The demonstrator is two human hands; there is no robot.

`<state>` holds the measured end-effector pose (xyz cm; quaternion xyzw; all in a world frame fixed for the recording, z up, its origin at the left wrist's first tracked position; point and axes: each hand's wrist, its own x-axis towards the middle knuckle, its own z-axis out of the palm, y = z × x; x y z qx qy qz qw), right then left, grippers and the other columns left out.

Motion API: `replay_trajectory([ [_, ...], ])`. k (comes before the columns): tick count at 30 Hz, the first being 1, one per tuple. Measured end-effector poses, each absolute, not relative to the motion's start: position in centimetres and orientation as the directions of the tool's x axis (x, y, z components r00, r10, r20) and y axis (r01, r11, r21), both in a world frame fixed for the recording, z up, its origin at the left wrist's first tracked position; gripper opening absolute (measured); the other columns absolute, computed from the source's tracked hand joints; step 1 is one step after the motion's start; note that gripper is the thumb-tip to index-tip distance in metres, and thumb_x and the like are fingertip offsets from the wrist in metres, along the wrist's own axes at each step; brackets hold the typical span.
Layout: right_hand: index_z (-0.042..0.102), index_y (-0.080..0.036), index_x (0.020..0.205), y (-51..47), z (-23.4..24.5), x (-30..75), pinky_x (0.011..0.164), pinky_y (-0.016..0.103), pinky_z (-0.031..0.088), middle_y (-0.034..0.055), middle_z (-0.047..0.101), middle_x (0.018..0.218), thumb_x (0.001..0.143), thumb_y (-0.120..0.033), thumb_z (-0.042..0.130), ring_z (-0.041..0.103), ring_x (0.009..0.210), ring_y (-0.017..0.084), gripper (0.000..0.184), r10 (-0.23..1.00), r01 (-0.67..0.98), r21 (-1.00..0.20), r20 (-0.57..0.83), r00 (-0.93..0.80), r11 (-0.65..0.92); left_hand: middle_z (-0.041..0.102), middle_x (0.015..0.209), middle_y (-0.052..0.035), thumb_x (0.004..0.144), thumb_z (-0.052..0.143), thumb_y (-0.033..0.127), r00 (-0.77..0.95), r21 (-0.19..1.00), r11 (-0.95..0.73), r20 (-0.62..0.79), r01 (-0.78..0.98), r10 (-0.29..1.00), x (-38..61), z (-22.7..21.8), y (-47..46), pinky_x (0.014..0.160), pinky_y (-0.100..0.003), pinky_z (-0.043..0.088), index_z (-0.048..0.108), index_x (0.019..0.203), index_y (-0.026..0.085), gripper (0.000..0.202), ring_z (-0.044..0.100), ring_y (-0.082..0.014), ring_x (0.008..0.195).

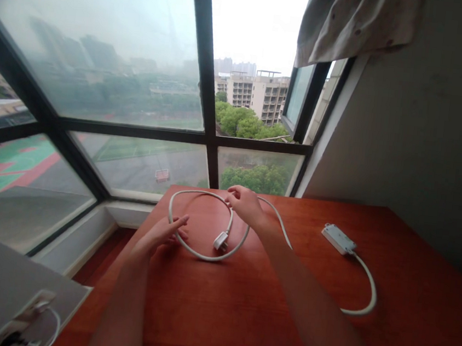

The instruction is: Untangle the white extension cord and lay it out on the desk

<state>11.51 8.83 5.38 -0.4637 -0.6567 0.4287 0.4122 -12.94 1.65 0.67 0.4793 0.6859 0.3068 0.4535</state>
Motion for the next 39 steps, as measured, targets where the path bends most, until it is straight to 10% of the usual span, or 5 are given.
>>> replay_trajectory([
  [10,0.060,-0.015,0.107,4.4,2.2,19.4,0.062,0.027,0.054,0.0080,0.071,0.088,0.080,-0.032,0.055,0.066,0.069,0.016,0.032,0.987,0.316,-0.935,0.155,-0.046,0.162,0.052,0.127,-0.0235,0.079,0.055,0.036,-0.448,0.475,0.228,0.422,0.850,0.788,-12.2,0.8,2.8,0.097,-0.048,0.037,0.049,0.125,0.010,0.053,0.048,-0.0372,0.119],
  [16,0.063,-0.017,0.106,0.9,0.3,24.1,0.078,0.034,0.051,0.0105,0.070,0.100,0.084,-0.036,0.050,0.067,0.086,0.022,0.033,0.962,0.638,-0.759,0.252,0.101,0.132,0.066,0.103,-0.0139,0.076,0.060,0.039,0.074,0.663,-0.193,0.203,0.723,0.976,-4.5,-0.7,2.1,0.076,-0.035,0.046,0.063,0.106,0.016,0.037,0.062,-0.0257,0.084],
  [25,0.064,-0.016,0.101,-4.6,-5.6,30.5,0.084,0.041,0.046,0.0130,0.066,0.099,0.082,-0.047,0.051,0.060,0.095,0.030,0.040,0.960,0.957,-0.279,0.279,0.000,0.081,0.066,0.087,-0.0120,0.078,0.052,0.029,0.119,0.588,-0.169,0.123,0.791,0.985,-2.7,-1.8,1.7,0.077,-0.034,0.041,0.066,0.086,0.017,0.020,0.060,-0.0256,0.085],
  [32,0.058,-0.023,0.073,-6.4,-5.7,30.8,0.070,0.034,0.046,0.0055,0.064,0.081,0.086,-0.041,0.045,0.062,0.075,0.022,0.025,0.982,0.916,-0.374,0.170,-0.086,0.144,0.060,0.069,-0.0024,0.077,0.050,0.038,0.038,0.962,-0.030,0.021,0.270,0.999,-4.2,-2.2,3.3,0.061,-0.027,0.043,0.060,0.089,0.015,0.028,0.056,-0.0160,0.063],
  [39,0.058,-0.026,0.084,-6.3,-2.8,29.8,0.060,0.032,0.042,0.0039,0.068,0.078,0.089,-0.044,0.039,0.063,0.068,0.023,0.027,0.988,0.884,-0.467,0.145,0.044,0.030,0.058,0.068,-0.0017,0.069,0.057,0.041,0.002,0.998,0.044,-0.044,0.036,0.999,-4.7,-1.4,3.3,0.055,-0.023,0.041,0.060,0.086,0.013,0.033,0.054,-0.0122,0.059],
])
